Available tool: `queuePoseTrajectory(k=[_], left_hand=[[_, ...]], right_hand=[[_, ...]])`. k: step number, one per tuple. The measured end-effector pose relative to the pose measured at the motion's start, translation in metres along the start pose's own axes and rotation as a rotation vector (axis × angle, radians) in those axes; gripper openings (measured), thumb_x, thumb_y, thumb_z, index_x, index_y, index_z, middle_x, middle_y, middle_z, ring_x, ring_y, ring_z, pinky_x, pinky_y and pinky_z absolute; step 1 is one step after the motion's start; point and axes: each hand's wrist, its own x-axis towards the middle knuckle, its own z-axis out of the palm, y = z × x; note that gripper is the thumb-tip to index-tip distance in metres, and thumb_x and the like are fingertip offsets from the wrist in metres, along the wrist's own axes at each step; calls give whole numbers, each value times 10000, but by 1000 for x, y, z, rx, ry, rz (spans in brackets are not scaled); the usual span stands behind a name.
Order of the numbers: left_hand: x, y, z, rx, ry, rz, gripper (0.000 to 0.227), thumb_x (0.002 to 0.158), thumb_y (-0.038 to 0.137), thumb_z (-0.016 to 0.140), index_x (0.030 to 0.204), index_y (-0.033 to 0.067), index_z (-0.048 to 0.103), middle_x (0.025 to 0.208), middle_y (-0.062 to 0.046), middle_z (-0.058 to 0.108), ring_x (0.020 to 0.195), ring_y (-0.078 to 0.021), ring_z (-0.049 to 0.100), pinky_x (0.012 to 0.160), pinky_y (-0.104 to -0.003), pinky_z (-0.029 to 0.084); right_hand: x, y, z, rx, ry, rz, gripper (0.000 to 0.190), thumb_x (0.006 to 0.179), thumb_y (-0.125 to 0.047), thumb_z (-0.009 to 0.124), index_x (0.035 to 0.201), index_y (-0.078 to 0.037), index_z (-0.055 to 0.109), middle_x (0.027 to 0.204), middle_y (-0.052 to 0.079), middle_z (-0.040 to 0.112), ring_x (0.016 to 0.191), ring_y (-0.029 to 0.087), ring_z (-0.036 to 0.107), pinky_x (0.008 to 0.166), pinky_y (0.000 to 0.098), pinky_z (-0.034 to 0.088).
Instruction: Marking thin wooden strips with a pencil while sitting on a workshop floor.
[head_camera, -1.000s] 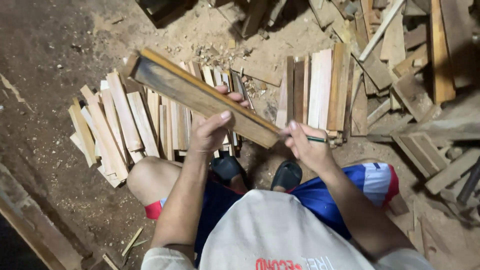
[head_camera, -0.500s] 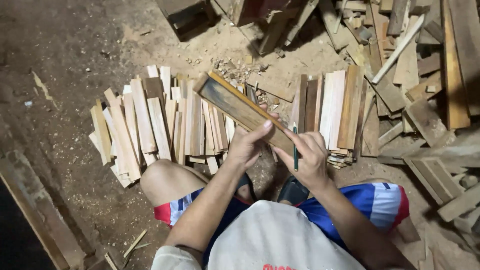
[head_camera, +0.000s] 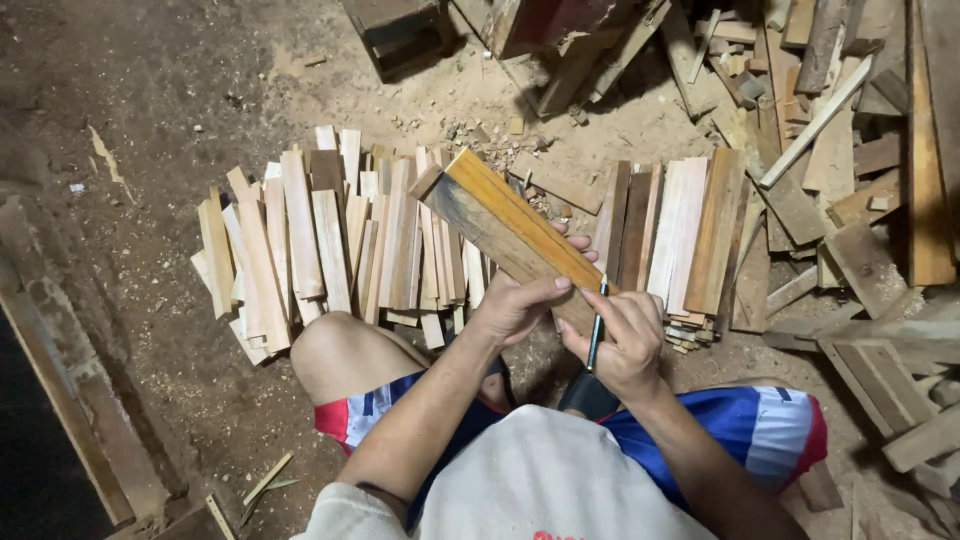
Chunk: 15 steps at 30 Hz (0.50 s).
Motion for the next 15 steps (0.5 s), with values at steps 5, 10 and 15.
queuePoseTrajectory(k=[5,10,15], left_hand=[[1,-1,-1,-1,-12,7,722,751,-95,785,1402,48,507,1294,-191,680,1205,-335,658,1042,-488,527],[2,0,-2,5,-17,11,712,753,-99,778,1397,50,513,1280,-181,691,1194,-323,667,1030,-473,541],[2,0,0,3,4,31,696,746,-105,780,1378,27,519,1260,-199,694,1182,-339,670,1017,-491,545]], right_hand=[[-2,1,0,13,9,5,422,735,-208,946,1076,-24,781,806,67,676,771,284,625,778,405,447],[-3,3,1,19,12,2,437,733,-205,945,1092,-19,780,821,73,685,776,290,626,786,412,440],[-1,0,-3,-21,-29,24,446,760,-208,929,1134,-27,769,842,66,681,817,280,633,799,411,444]])
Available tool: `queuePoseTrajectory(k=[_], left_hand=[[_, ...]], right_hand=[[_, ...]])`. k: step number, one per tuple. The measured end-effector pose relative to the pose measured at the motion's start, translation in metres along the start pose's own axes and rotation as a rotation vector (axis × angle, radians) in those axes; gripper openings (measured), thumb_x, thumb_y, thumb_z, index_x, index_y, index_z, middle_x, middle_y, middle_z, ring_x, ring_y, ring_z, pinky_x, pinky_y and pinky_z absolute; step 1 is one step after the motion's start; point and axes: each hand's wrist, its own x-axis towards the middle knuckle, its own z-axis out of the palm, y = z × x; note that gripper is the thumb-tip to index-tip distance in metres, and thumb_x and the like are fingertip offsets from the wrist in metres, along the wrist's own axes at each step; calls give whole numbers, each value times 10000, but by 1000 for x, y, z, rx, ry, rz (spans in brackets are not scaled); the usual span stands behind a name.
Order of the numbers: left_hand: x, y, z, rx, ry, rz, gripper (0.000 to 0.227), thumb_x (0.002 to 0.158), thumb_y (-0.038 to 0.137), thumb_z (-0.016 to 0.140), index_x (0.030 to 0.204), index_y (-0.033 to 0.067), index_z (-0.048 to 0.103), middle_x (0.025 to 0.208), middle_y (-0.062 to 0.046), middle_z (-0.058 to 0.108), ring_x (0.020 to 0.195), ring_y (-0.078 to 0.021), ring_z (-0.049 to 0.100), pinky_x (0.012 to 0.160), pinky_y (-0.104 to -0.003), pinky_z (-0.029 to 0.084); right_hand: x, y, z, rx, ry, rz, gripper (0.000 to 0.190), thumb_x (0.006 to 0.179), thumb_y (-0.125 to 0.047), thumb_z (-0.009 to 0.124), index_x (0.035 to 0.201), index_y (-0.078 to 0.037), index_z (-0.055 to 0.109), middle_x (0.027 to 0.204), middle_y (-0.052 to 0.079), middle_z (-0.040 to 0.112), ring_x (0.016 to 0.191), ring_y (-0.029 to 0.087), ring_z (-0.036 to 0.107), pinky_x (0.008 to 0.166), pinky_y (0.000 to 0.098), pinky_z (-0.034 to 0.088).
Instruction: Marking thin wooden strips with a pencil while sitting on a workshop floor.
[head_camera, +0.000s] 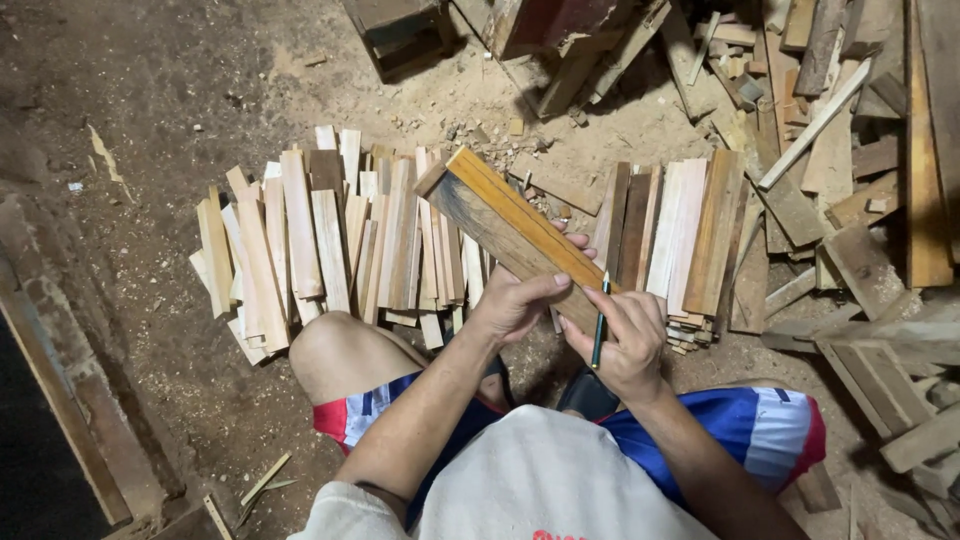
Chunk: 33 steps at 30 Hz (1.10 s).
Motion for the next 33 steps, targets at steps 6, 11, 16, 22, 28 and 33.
queuePoseTrajectory(k=[6,11,16,22,28,33], left_hand=[[14,21,-8,9,-6,77,675,763,-86,777,1373,65,532,1283,-204,676,1215,-387,644,1046,-539,517],[15,42,0,-7,-20,81,655,785,-85,770,1371,87,534,1306,-180,671,1250,-383,628,1083,-540,504],[19,45,-6,-13,-11,99,683,774,-105,747,1386,89,514,1316,-192,660,1269,-406,606,1105,-569,477],[20,44,-7,-16,-13,104,693,776,-99,737,1397,88,496,1312,-198,656,1279,-415,592,1123,-595,449],[21,40,-3,-22,-11,130,682,767,-124,732,1379,70,504,1283,-214,664,1265,-429,598,1121,-599,450],[23,36,-1,50,-65,160,671,786,-59,766,1382,48,476,1271,-216,663,1230,-399,627,1094,-556,481]], right_hand=[[-7,7,-14,-29,-24,62,473,760,-178,936,1165,-14,755,908,113,668,900,326,623,853,439,466],[3,5,-18,-26,29,48,442,773,-183,936,1144,-16,760,895,103,666,876,302,613,841,436,468],[9,13,-18,26,45,13,431,758,-169,941,1122,-14,770,867,99,673,843,300,611,828,443,465],[9,21,-19,67,56,-37,411,742,-146,943,1086,3,774,848,110,681,797,301,608,813,437,476],[8,22,-18,78,73,-44,401,747,-153,941,1079,2,778,836,112,685,780,305,611,797,441,478],[7,18,-31,162,33,151,542,698,-142,968,1154,49,747,956,186,755,804,339,677,777,432,544]])
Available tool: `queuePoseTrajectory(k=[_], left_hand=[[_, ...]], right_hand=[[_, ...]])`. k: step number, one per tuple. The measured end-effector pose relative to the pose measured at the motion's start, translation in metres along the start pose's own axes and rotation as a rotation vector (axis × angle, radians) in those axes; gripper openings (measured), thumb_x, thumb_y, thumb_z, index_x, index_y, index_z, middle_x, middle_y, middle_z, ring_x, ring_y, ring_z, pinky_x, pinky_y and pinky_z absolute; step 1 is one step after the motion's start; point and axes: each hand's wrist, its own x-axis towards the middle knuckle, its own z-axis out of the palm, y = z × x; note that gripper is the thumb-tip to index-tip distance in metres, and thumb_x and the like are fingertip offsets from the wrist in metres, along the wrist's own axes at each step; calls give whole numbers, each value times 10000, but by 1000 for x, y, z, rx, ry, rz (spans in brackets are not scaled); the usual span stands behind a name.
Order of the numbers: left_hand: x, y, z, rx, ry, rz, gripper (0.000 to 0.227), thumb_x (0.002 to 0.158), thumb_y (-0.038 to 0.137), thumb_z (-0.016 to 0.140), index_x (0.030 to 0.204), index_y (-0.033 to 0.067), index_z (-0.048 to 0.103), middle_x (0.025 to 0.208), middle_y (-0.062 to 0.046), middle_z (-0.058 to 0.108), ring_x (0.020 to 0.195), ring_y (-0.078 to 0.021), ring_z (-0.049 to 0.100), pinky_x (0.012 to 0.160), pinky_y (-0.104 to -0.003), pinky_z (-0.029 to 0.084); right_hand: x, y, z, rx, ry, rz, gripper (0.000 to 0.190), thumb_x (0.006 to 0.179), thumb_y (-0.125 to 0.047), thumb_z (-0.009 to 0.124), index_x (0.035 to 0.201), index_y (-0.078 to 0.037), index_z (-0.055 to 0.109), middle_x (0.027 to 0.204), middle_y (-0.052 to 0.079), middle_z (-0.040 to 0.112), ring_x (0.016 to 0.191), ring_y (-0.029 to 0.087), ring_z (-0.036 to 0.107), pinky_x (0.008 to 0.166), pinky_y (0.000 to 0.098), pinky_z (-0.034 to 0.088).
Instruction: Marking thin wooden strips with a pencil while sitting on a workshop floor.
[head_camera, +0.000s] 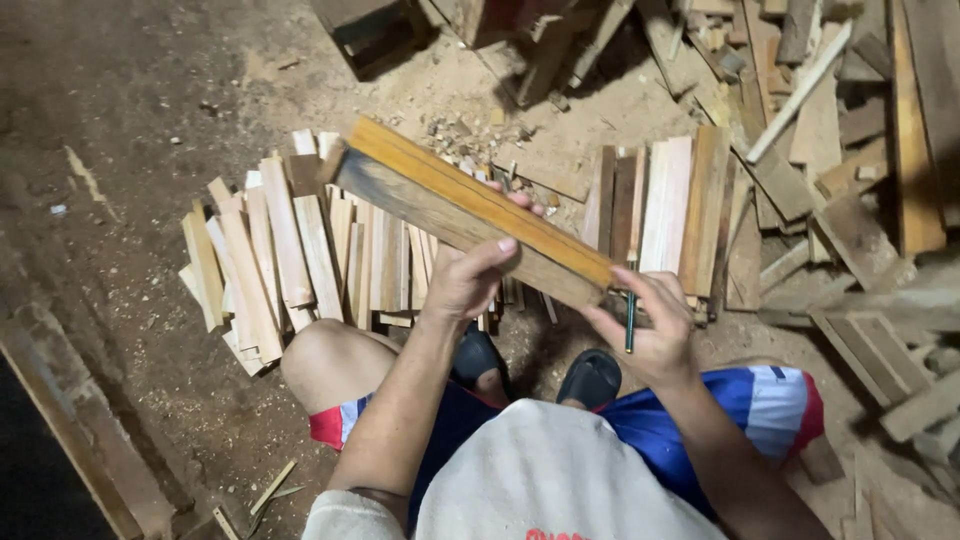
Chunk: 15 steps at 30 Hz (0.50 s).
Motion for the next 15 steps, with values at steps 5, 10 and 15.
queuePoseTrajectory(k=[5,10,15], left_hand=[[-15,-25,9,68,-66,-48,700,726,-53,798,1356,12,502,1218,-241,683,1169,-385,663,1044,-539,518],[-51,-78,-29,427,-129,-219,569,739,-107,790,1273,-26,610,1162,-186,708,1033,-278,667,908,-496,577],[-62,-84,-36,483,-183,-208,484,736,-98,815,1191,2,686,1101,-157,729,975,-220,666,873,-463,587]], right_hand=[[31,-39,5,331,143,344,291,1057,-97,566,1248,92,676,949,201,728,779,177,650,730,324,575],[82,-63,26,532,66,385,276,1031,-100,572,1188,84,705,768,165,690,658,151,634,607,310,589],[107,-84,30,394,-61,237,202,1017,-107,617,1089,-2,773,736,141,731,565,131,636,527,302,574]])
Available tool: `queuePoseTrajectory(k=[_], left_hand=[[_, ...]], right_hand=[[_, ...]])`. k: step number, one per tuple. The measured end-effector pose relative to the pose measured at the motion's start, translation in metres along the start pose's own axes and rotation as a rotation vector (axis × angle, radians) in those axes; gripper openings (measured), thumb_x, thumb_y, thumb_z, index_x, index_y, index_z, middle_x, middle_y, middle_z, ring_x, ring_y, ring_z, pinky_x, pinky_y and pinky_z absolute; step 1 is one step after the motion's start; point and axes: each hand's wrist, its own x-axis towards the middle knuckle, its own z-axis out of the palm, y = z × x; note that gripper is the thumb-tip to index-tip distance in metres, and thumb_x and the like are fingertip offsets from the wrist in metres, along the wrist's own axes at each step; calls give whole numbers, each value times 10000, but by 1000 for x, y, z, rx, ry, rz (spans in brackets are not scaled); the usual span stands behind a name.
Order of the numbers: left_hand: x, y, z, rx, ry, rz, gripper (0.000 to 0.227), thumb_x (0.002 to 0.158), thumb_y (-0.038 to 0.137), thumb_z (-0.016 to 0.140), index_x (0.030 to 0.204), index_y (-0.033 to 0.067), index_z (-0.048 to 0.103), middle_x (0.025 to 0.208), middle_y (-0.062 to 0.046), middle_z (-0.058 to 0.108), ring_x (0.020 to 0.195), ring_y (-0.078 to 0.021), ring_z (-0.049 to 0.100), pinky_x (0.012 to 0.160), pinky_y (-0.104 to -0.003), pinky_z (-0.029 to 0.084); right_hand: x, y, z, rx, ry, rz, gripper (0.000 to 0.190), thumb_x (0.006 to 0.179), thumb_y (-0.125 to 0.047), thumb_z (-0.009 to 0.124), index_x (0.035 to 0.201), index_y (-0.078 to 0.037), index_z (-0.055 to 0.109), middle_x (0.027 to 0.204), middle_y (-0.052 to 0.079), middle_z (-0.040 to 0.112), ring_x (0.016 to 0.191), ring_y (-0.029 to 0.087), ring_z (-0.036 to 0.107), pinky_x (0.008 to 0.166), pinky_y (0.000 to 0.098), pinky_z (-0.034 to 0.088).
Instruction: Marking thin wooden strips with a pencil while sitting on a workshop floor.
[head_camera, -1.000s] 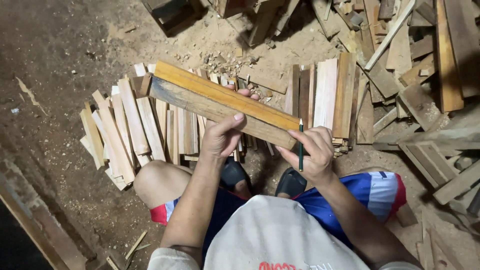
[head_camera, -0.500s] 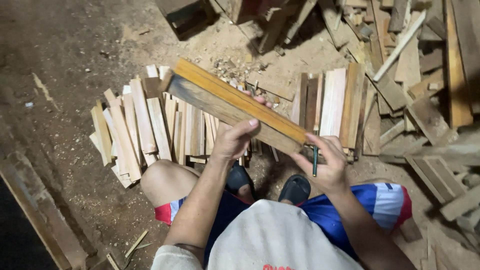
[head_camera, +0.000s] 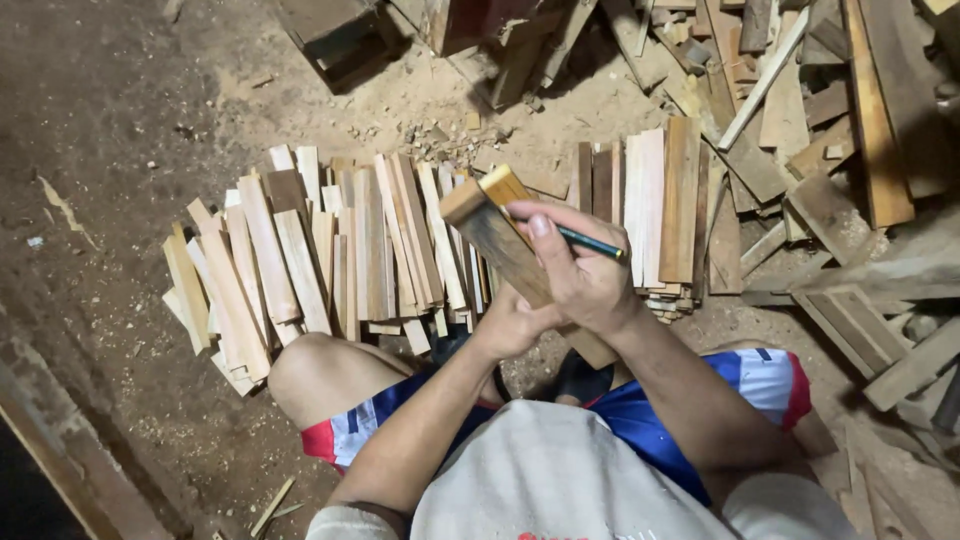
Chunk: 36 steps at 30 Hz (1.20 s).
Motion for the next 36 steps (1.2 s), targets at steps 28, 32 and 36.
queuePoseTrajectory(k=[28,32,36], left_hand=[[35,103,-26,-391,128,94,685,760,-71,787,1365,30,484,1262,-227,674,1190,-389,660,1073,-559,509],[37,100,-26,-411,115,95,702,749,-59,791,1370,39,476,1257,-227,666,1199,-401,646,1103,-583,470],[36,109,-47,-338,140,94,690,771,-20,791,1379,75,478,1268,-199,664,1196,-389,645,1134,-593,438]], right_hand=[[-67,52,-42,-178,-146,233,200,982,-134,642,1041,-72,823,733,116,770,629,167,684,575,316,542],[-69,63,-39,-142,-134,250,197,989,-100,634,1065,-58,811,663,113,740,561,140,616,563,301,528],[-99,102,-59,-259,-133,340,153,962,-119,675,1002,-75,817,684,132,758,568,207,681,551,331,537]])
